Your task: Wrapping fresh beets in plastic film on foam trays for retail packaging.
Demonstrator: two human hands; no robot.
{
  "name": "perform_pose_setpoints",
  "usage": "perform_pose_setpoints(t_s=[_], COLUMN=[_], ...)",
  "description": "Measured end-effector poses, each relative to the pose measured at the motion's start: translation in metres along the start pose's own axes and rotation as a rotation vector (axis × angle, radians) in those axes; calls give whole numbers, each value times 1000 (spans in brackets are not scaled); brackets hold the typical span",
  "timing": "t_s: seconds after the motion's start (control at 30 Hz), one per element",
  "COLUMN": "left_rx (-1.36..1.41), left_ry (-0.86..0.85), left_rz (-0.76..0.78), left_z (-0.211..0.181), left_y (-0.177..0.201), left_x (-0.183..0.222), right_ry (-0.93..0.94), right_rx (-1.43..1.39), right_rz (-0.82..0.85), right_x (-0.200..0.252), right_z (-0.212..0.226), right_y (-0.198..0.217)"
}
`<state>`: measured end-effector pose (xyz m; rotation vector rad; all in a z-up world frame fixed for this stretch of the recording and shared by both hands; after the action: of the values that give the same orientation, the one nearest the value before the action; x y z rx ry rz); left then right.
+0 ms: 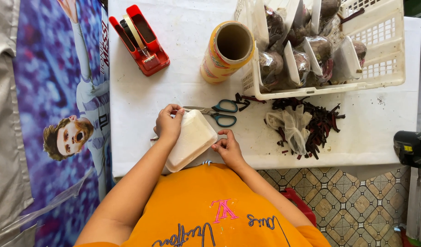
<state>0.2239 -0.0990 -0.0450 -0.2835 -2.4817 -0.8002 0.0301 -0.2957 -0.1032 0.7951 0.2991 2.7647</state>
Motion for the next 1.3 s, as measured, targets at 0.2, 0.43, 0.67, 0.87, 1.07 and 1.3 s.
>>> perform_pose_setpoints(t_s=[0.2, 0.43, 0.67, 0.87, 1.07, 1.3], left_rx=[-69, -43, -93, -226, 18, 363], left_ry=[44, 28, 17, -99, -172, -30], left_rz=[77, 84, 180, 255, 166, -14], left_z=[22, 20, 6, 10, 0, 53], left_y=[-17, -15, -15, -29, 13, 59], left_x=[-22, -24, -19, -18, 0, -30], right_ry=[90, 92, -2, 543, 33, -122], right_rx=[45, 177, 574, 361, 513, 463], right_rz=[65, 50, -163, -283, -72, -124], right_x=[-4, -1, -11, -82, -235, -249], right_z=[12, 22, 50, 224, 246, 250], right_y=[-7, -8, 30, -20, -96, -102])
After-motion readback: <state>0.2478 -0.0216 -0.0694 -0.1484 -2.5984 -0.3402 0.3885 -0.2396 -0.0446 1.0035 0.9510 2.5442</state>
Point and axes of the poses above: each hand's wrist, its own x-axis away from the middle knuckle, its own y-axis out of the back of the hand, z = x × y, the point moved 10 cm from there along -x, towards the middle knuckle, and after that the axes turned 9 degrees about x, right-handed, at the moved point
